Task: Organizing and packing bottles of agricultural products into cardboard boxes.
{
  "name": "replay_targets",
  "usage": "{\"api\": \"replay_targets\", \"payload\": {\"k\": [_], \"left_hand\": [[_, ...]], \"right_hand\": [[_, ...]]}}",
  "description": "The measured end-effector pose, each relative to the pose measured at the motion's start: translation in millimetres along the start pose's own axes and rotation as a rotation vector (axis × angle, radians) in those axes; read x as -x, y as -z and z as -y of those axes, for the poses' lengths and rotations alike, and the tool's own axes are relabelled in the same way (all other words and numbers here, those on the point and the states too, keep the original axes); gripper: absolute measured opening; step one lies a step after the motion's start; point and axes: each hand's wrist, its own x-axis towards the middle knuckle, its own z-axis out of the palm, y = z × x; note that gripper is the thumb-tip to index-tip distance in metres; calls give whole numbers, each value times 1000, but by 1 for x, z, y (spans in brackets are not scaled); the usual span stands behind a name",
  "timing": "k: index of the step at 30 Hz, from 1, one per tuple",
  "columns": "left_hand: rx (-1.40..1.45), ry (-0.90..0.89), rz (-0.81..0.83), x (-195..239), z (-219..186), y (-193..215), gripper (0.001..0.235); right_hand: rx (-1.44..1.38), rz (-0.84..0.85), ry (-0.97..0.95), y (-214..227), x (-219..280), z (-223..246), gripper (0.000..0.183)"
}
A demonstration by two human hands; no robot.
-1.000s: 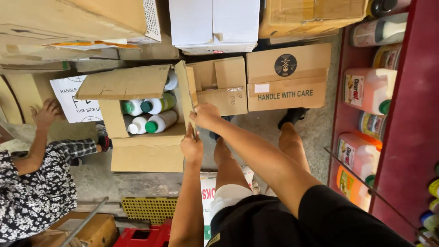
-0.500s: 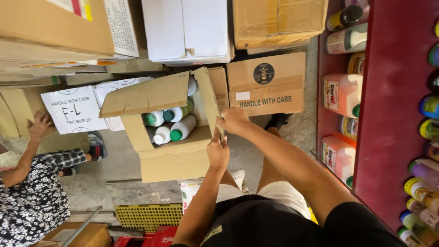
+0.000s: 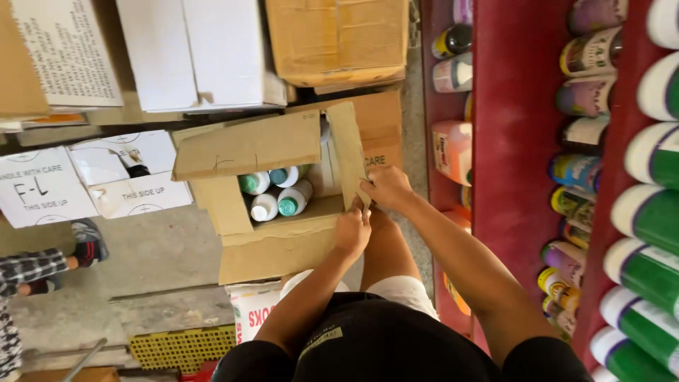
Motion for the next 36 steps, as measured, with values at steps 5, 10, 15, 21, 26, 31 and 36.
{"api": "replay_targets", "payload": {"k": [5, 10, 15, 21, 26, 31, 36], "left_hand": [[14, -30, -71, 5, -22, -32, 50], [-31, -239, -141, 2, -22, -72, 46], [112, -155, 156, -17, 7, -96, 79], [46, 38, -68, -101, 145, -42, 82], [322, -93, -297, -144, 125, 118, 64], [271, -401, -257, -171, 103, 232, 81], [-178, -381, -16, -174, 113, 246, 83]], "right_hand": [[-31, -68, 84, 25, 18, -23, 43], [-6, -61, 57, 25, 35, -63, 44], [82, 80, -193, 8, 41, -85, 53], [187, -127, -372, -37, 38, -128, 65], [-110, -651, -589, -16, 83, -59, 48], [-94, -868, -567, -48, 104, 24, 83], [-17, -249, -386, -95, 82, 107, 112]]}}
